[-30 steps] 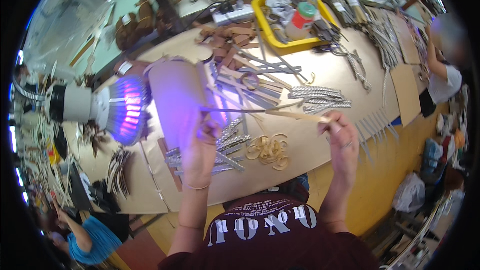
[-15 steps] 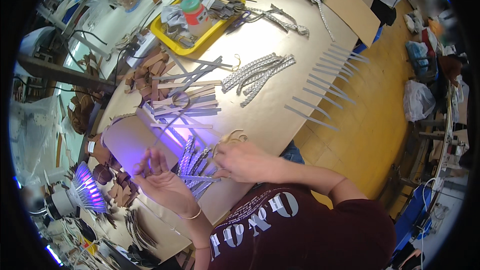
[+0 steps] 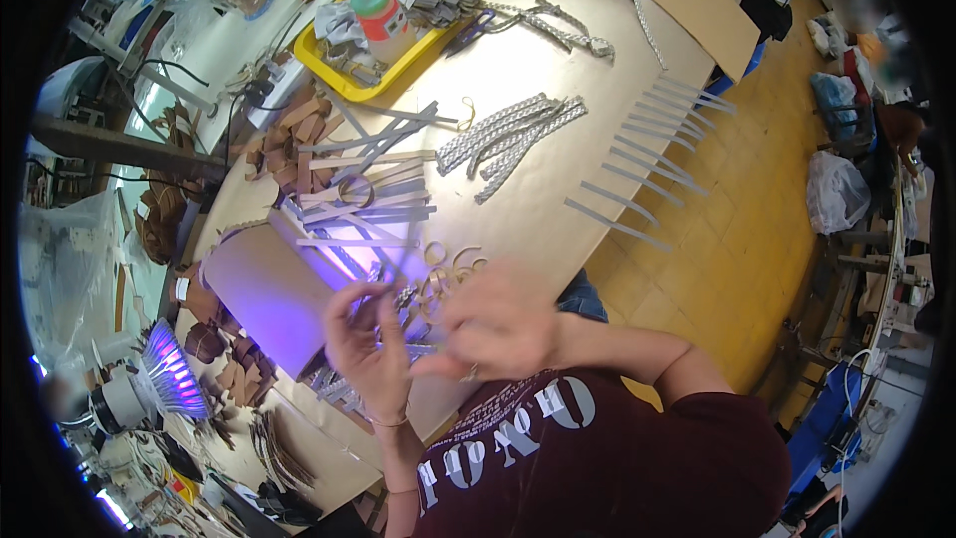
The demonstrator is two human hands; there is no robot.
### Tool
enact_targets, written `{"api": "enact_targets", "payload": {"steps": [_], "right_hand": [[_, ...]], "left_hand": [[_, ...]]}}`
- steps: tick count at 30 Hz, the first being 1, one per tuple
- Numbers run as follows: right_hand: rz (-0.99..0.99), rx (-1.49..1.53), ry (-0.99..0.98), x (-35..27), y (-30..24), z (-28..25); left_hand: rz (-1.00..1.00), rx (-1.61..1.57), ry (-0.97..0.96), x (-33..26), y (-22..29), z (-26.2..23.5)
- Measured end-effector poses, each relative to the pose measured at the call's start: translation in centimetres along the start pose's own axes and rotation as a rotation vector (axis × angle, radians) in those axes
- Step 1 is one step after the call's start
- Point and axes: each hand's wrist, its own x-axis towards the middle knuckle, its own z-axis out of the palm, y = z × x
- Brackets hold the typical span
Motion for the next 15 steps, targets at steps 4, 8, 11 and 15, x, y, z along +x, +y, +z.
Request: {"api": "enact_targets", "payload": {"steps": [4, 8, 11, 15], "right_hand": [[0.252, -0.265, -0.051, 2.1, 2.0, -3.2], [0.57, 0.023, -0.545, 1.2, 3.3, -6.4], [0.773, 0.048, -0.548, -1.0, 4.2, -8.0], [1.051, -0.225, -0.226, -4.3, 7.3, -10.6]], "left_hand": [[0.051, 0.225, -0.354, -0.6, 0.1, 0.4], [-0.015, 0.041, -0.384, -0.3, -0.5, 2.2], [-0.024, 0.124, -0.393, -0.3, -0.9, 3.4], [0.165, 0.364, -0.386, -0.5, -1.6, 3.5]]}}
